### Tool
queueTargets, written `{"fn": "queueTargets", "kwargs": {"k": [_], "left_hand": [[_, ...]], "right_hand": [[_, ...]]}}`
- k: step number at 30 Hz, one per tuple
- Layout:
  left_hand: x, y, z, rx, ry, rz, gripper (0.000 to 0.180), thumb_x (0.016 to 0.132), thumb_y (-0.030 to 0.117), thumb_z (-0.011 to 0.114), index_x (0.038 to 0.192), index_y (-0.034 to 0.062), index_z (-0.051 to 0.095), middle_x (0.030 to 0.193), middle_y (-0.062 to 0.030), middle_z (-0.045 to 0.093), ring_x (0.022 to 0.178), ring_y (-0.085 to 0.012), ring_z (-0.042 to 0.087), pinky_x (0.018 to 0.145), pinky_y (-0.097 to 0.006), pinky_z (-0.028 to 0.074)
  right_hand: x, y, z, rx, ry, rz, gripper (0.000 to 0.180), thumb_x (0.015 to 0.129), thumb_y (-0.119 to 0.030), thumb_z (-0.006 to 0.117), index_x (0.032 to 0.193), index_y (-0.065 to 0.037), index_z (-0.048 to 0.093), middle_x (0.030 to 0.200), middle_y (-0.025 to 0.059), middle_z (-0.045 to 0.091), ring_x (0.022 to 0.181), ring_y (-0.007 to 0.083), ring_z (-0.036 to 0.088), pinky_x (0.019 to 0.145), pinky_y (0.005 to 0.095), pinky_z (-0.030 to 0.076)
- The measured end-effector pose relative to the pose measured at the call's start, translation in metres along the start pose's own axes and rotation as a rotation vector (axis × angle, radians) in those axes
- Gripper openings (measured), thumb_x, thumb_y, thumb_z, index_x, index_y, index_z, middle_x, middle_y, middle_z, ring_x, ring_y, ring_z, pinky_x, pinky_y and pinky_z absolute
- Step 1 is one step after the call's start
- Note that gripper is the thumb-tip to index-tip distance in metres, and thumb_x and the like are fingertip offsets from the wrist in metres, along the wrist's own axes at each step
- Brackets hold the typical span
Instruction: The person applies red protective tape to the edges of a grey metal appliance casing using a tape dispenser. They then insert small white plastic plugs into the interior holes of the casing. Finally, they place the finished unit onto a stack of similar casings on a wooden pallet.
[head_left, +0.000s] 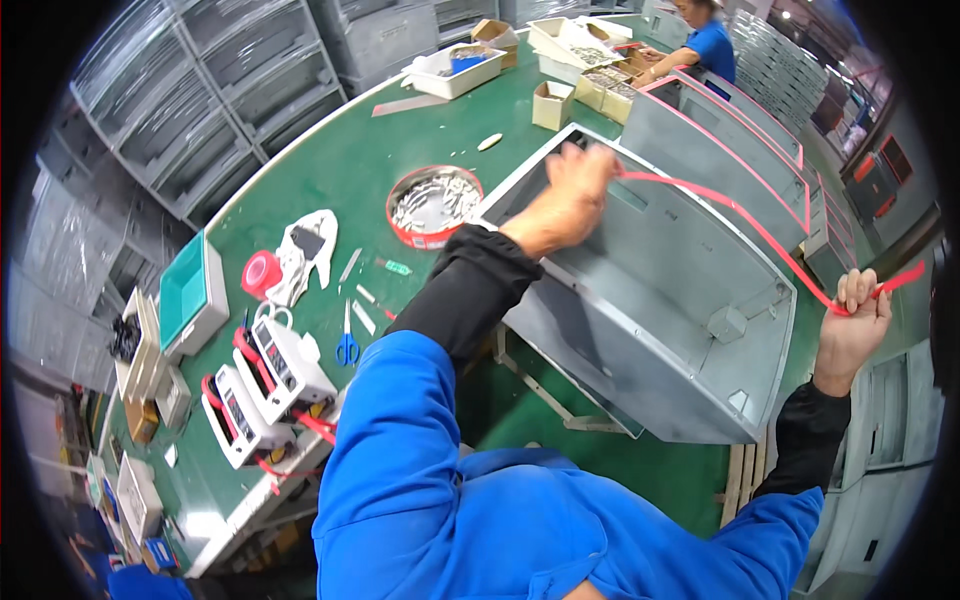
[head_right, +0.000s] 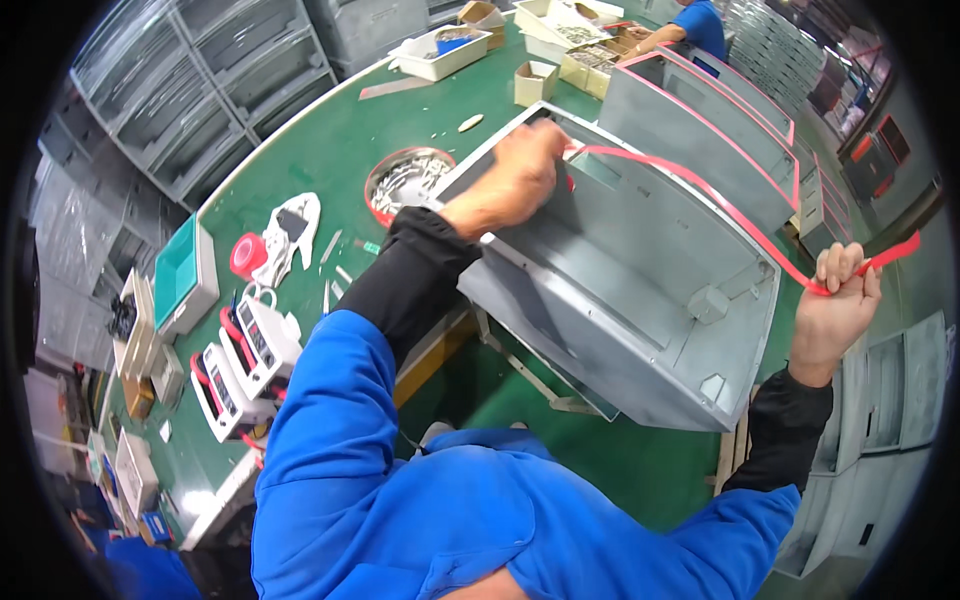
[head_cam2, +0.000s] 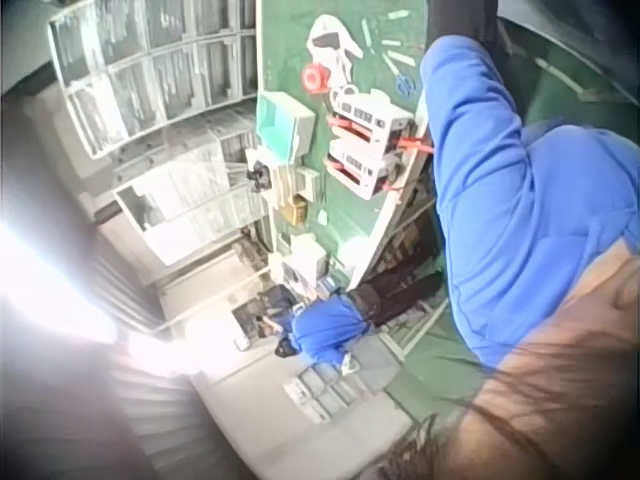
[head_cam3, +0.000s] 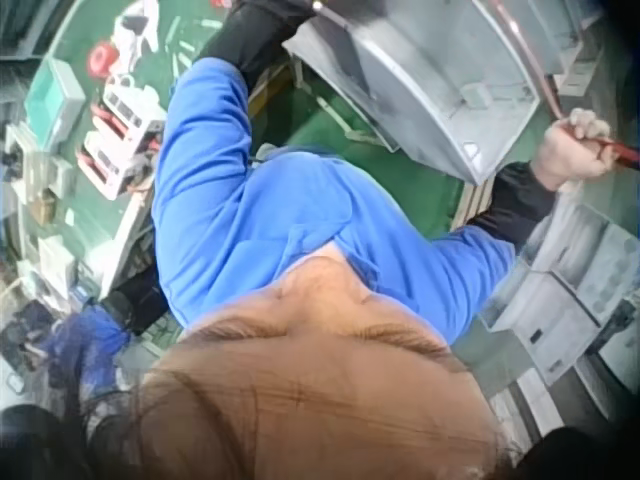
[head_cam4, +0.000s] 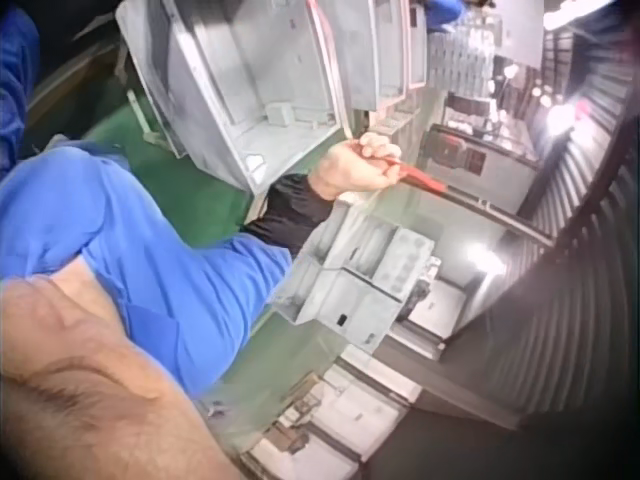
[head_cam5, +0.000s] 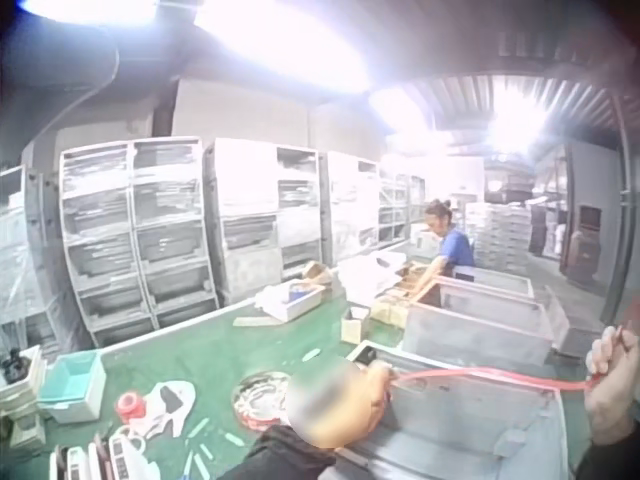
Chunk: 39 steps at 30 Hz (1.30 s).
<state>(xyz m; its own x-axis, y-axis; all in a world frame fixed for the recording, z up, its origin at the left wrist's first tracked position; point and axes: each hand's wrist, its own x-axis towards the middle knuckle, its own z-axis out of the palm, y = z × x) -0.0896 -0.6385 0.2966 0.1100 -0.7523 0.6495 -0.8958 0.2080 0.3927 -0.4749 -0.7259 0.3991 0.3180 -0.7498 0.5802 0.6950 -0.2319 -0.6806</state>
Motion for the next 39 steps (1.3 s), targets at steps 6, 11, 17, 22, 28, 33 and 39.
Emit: {"fn": "queueTargets", "kwargs": {"k": [6,11,17,22,28,33,39], "left_hand": [[0.013,-0.022,0.005,-0.309,-0.357,-0.145,0.036,0.082,0.012,0.053,0.115,0.0082,0.039,0.107,-0.0148,0.050,0.101,-0.0277,0.047,0.086,-0.038,0.035],[0.015,-0.028,-0.021,-1.212,-0.461,-0.217,0.033,0.095,0.018,0.048,0.119,0.0047,0.029,0.112,-0.0077,0.045,0.095,-0.0104,0.040,0.083,-0.025,0.034],[0.011,-0.059,-0.055,-1.312,-0.595,-0.165,0.027,0.091,0.008,0.052,0.112,0.0077,0.034,0.101,-0.0030,0.044,0.094,-0.0104,0.043,0.086,-0.025,0.036],[-0.019,-0.078,-0.051,-1.122,-0.344,0.010,0.021,0.084,-0.003,0.052,0.098,0.0061,0.039,0.083,-0.0034,0.044,0.072,-0.0112,0.042,0.064,-0.027,0.037],[-0.072,-0.078,-0.051,-1.321,-0.164,-0.353,0.024,0.082,-0.007,0.051,0.098,0.0066,0.039,0.083,-0.0032,0.042,0.074,-0.0115,0.040,0.068,-0.026,0.035],[-0.063,-0.099,-0.078,-0.670,-0.167,0.041,0.029,0.077,-0.012,0.052,0.096,0.0087,0.043,0.085,-0.0038,0.045,0.076,-0.0159,0.041,0.074,-0.032,0.029],[-0.060,-0.120,-0.086,-0.393,-0.204,0.246,0.028,0.072,-0.012,0.054,0.090,0.0084,0.047,0.081,-0.0028,0.045,0.075,-0.0201,0.042,0.072,-0.034,0.024]], "right_hand": [[-0.033,0.047,0.012,-0.653,0.199,0.078,0.005,0.085,-0.012,0.044,0.083,-0.013,0.040,0.067,-0.0047,0.034,0.056,0.0018,0.031,0.047,0.0184,0.023],[-0.043,0.142,0.107,-1.027,-0.226,0.185,0.010,0.085,-0.006,0.047,0.084,-0.007,0.037,0.069,-0.0030,0.037,0.063,0.0073,0.032,0.054,0.0249,0.031],[-0.036,0.187,0.172,-0.950,-0.325,0.567,0.014,0.087,-0.009,0.047,0.083,-0.005,0.034,0.059,0.0046,0.033,0.056,0.0150,0.032,0.052,0.0315,0.030],[-0.040,0.208,0.183,-0.926,-0.361,0.652,0.018,0.086,-0.009,0.051,0.093,-0.006,0.035,0.065,0.0046,0.041,0.058,0.0143,0.039,0.055,0.0297,0.036],[-0.045,0.224,0.182,-1.066,-0.629,0.257,0.042,0.072,0.006,0.061,0.103,-0.010,0.037,0.077,0.0051,0.051,0.062,0.0197,0.053,0.055,0.0301,0.042],[-0.037,0.239,0.184,-1.321,-0.857,-0.120,0.033,0.064,0.008,0.062,0.087,-0.010,0.046,0.071,0.0031,0.050,0.047,0.0205,0.049,0.038,0.0319,0.038],[-0.039,0.251,0.203,-1.349,-0.826,-0.034,0.021,0.067,0.002,0.061,0.072,-0.007,0.043,0.065,0.0047,0.040,0.047,0.0215,0.045,0.040,0.0333,0.038]]}}
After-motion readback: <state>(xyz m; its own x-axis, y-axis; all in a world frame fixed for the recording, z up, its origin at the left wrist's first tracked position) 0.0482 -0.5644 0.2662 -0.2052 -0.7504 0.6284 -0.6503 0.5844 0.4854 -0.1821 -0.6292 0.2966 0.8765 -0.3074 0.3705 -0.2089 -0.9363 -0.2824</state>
